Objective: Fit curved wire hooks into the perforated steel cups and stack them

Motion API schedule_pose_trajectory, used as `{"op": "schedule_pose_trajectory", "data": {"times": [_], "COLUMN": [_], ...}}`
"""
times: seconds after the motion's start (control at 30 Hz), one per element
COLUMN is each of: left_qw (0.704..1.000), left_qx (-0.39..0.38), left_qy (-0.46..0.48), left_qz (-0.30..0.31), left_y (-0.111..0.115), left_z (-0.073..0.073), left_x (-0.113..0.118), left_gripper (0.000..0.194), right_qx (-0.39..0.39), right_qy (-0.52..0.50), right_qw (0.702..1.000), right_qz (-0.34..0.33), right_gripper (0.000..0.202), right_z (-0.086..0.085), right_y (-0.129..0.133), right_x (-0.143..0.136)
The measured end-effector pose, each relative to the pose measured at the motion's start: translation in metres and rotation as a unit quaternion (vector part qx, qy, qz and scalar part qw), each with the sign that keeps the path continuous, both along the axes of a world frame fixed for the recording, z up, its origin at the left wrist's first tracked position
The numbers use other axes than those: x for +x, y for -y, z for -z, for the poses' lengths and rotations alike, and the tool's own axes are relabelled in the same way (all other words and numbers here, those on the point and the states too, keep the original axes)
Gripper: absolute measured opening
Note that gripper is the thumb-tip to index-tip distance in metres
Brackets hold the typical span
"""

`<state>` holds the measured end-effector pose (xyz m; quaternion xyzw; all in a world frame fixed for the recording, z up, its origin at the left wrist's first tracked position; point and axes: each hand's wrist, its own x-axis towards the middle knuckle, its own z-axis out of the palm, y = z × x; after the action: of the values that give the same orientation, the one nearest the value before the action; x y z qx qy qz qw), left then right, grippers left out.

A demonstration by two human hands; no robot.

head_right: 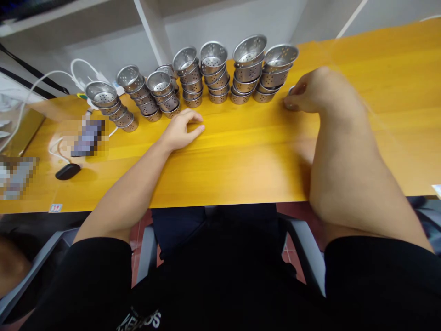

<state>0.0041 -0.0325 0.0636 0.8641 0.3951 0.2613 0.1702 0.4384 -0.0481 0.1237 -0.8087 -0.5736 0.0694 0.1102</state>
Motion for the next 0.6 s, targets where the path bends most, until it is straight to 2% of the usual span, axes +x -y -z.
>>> {"op": "schedule_pose_trajectory", "data": {"times": [0.1, 0.23, 0.3, 0.33, 0.37, 0.43, 0.5, 0.53, 0.6], "left_qw": [0.998, 0.986, 0.966, 0.949, 0.928, 0.890, 0.941, 0.956, 0.965], "left_qx": [0.062, 0.149, 0.208, 0.236, 0.264, 0.299, 0.178, 0.136, 0.113], "left_qy": [0.018, 0.055, 0.082, 0.099, 0.126, 0.192, 0.122, 0.092, 0.065], "left_qz": [-0.006, -0.054, -0.132, -0.184, -0.232, -0.286, -0.260, -0.242, -0.226], "left_y": [0.005, 0.014, 0.013, 0.010, 0.008, 0.001, -0.004, -0.004, -0.001], "left_z": [-0.010, -0.041, -0.060, -0.069, -0.076, -0.090, -0.100, -0.104, -0.109], "left_x": [0.000, -0.015, -0.033, -0.045, -0.059, -0.085, -0.107, -0.113, -0.115], "left_gripper": [0.016, 0.028, 0.034, 0.043, 0.056, 0.084, 0.095, 0.096, 0.089], "right_qx": [0.034, 0.118, 0.158, 0.171, 0.183, 0.204, 0.206, 0.204, 0.189], "right_qy": [-0.072, -0.070, -0.062, -0.059, -0.056, -0.058, -0.074, -0.083, -0.097], "right_qw": [0.994, 0.988, 0.983, 0.982, 0.980, 0.976, 0.975, 0.975, 0.977], "right_qz": [0.080, 0.073, 0.066, 0.059, 0.054, 0.044, 0.033, 0.028, 0.028], "right_gripper": [0.033, 0.033, 0.036, 0.036, 0.036, 0.036, 0.036, 0.036, 0.036], "right_z": [-0.004, -0.011, -0.010, -0.009, -0.007, -0.002, 0.002, 0.004, 0.004], "right_y": [0.007, 0.012, 0.010, 0.008, 0.005, 0.000, -0.003, -0.004, -0.003], "right_x": [-0.018, -0.035, -0.037, -0.035, -0.034, -0.029, -0.026, -0.026, -0.027]}}
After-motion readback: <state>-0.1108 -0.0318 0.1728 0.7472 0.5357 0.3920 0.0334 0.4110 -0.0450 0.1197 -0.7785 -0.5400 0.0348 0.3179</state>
